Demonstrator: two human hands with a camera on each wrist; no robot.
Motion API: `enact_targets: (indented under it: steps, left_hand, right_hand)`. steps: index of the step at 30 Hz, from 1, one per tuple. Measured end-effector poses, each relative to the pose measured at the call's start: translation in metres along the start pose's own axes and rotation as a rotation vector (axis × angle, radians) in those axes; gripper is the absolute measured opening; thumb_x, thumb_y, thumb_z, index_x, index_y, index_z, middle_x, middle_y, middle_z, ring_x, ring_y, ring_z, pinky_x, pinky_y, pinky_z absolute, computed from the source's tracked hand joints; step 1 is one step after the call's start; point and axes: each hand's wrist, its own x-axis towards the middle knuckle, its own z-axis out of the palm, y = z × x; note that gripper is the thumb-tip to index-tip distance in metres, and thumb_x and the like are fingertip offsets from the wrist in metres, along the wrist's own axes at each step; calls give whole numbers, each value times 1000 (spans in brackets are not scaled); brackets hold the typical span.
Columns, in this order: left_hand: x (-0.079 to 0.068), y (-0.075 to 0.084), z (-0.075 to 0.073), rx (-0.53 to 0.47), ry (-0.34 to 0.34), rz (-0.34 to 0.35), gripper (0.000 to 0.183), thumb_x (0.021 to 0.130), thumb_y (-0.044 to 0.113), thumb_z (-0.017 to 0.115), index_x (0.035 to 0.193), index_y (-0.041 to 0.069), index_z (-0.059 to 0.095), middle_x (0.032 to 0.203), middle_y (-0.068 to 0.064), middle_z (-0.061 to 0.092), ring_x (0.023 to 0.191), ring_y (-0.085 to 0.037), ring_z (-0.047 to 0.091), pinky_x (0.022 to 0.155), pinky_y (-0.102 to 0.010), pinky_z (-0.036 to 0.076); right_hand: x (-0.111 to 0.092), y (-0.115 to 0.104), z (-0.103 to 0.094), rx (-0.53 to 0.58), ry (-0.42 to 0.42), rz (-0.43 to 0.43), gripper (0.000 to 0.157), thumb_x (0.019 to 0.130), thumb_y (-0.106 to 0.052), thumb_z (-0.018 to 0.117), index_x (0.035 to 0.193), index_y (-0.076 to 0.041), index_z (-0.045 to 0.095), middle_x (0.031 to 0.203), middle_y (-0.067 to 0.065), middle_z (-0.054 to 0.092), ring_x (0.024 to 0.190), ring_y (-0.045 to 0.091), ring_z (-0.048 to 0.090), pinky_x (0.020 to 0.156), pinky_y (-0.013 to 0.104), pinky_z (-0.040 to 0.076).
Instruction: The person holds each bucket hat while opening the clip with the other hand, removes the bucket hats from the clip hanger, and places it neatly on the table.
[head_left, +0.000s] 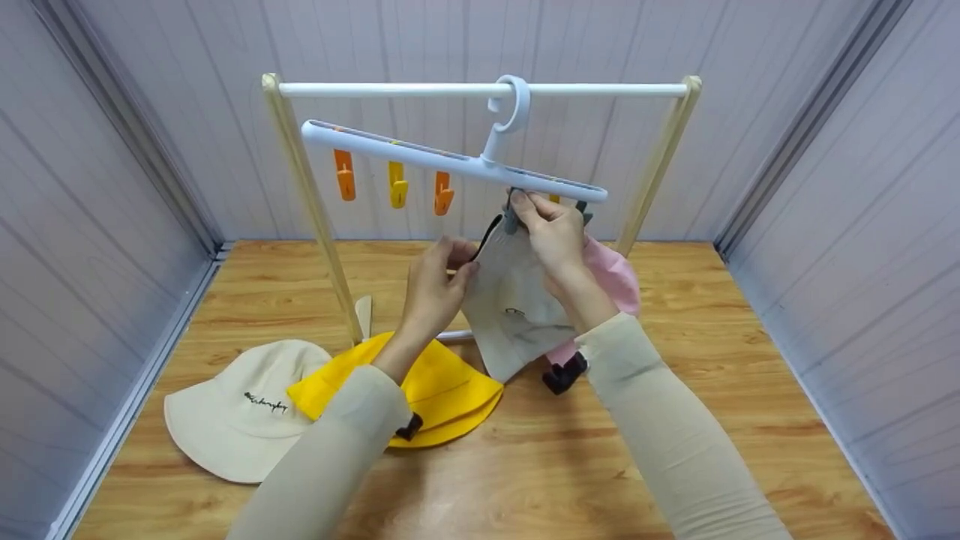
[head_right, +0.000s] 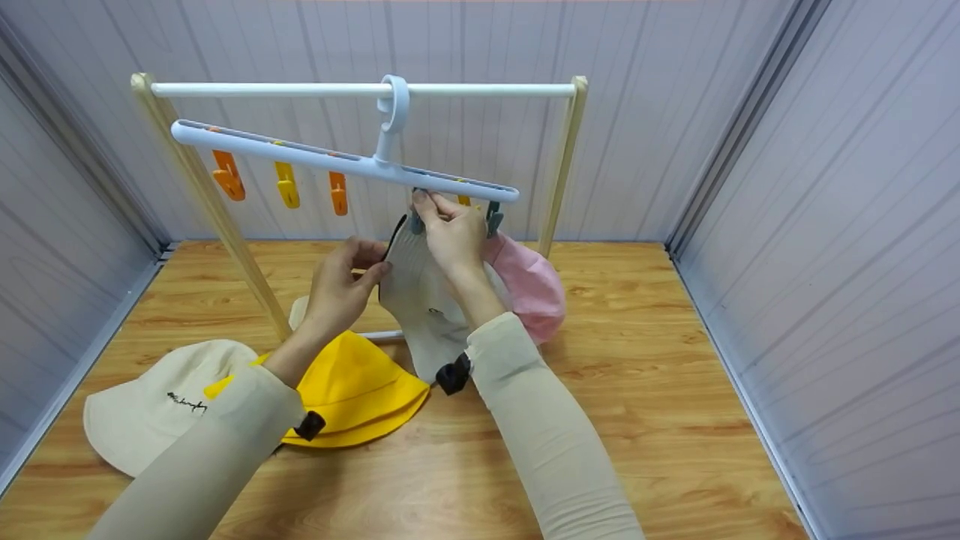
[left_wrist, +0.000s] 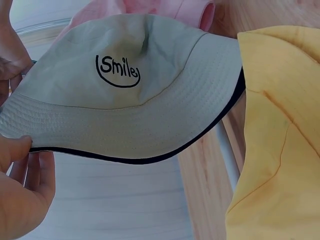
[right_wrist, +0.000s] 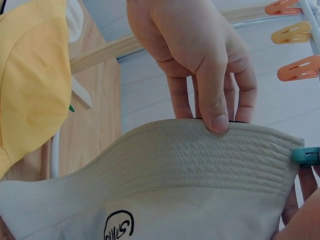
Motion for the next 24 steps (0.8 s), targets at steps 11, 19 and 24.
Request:
enact_targets:
  steps: [11, 19, 24]
  left_hand:
    - [-3, -1, 1, -16, 5, 19, 14, 102, 2, 69, 116, 5, 67, 110, -10, 70, 98, -22, 70, 87, -36, 63]
    - [-5, -3, 1, 1, 8, 16, 14, 103, 2, 69, 115, 6, 67, 109, -9, 70, 98, -21, 70, 86, -35, 63]
    - [-6, -5, 0, -7, 8, 15, 13, 102, 1, 69, 115, 5, 67, 108, -9, 69, 97, -21, 70, 86, -35, 63]
  right_hand:
    - [2, 0, 2, 19, 0, -32, 29, 104, -27, 70, 114, -2, 81, 99, -1, 77, 102, 10, 63, 94, 28, 53]
    - [1, 0, 2, 29, -9, -29, 30, 105, -25, 69, 119, -1, 79, 101, 2, 77, 102, 11, 66, 94, 30, 56]
    - [1, 1, 1, 33, -16, -23, 33, 106, -25, 67, 127, -1, 76, 110, 11, 78, 107, 13, 69, 98, 34, 57]
